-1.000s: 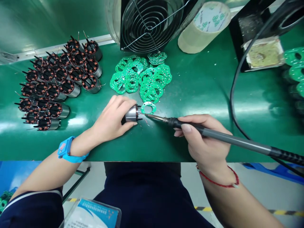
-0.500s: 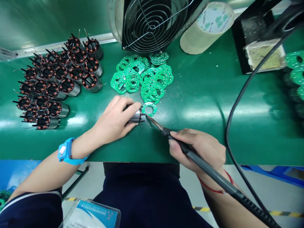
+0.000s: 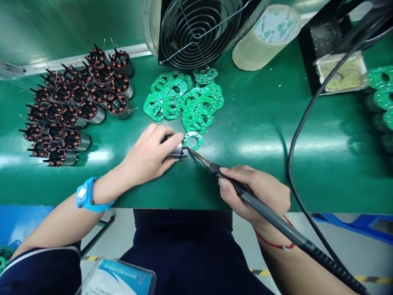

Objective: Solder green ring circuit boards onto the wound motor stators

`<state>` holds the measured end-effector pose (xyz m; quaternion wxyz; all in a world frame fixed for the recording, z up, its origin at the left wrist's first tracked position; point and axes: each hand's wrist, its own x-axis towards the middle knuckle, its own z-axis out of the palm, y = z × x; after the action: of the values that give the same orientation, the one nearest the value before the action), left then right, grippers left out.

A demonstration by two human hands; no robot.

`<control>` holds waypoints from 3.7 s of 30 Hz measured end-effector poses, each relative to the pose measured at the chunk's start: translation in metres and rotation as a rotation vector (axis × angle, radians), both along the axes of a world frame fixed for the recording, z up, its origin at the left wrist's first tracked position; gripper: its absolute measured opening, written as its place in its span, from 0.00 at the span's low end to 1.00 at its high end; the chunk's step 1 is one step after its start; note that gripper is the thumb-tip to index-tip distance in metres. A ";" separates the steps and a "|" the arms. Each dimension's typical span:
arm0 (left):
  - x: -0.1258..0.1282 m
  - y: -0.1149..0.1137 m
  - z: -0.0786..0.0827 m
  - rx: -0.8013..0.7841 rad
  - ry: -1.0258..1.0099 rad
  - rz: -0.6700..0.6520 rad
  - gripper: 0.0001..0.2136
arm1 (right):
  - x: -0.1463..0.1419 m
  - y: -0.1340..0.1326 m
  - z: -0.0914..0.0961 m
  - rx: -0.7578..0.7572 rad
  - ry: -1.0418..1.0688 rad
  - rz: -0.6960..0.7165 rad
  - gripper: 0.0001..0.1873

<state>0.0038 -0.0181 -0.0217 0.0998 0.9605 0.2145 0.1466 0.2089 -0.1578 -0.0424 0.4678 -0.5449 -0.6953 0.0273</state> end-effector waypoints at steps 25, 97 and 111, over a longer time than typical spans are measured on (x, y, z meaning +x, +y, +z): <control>-0.001 0.001 0.002 -0.015 0.010 -0.017 0.14 | -0.008 -0.004 -0.006 -0.023 -0.064 -0.165 0.22; 0.014 -0.014 -0.001 -0.362 -0.239 0.061 0.14 | -0.038 0.036 0.004 -0.273 -0.038 -0.005 0.28; 0.004 -0.009 0.018 -0.397 -0.078 -0.067 0.13 | -0.037 0.035 0.000 -0.182 0.127 -0.050 0.24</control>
<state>0.0077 -0.0267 -0.0034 0.3002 0.9221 0.2033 0.1353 0.1717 -0.1229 -0.0425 0.4599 -0.5995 -0.6452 0.1130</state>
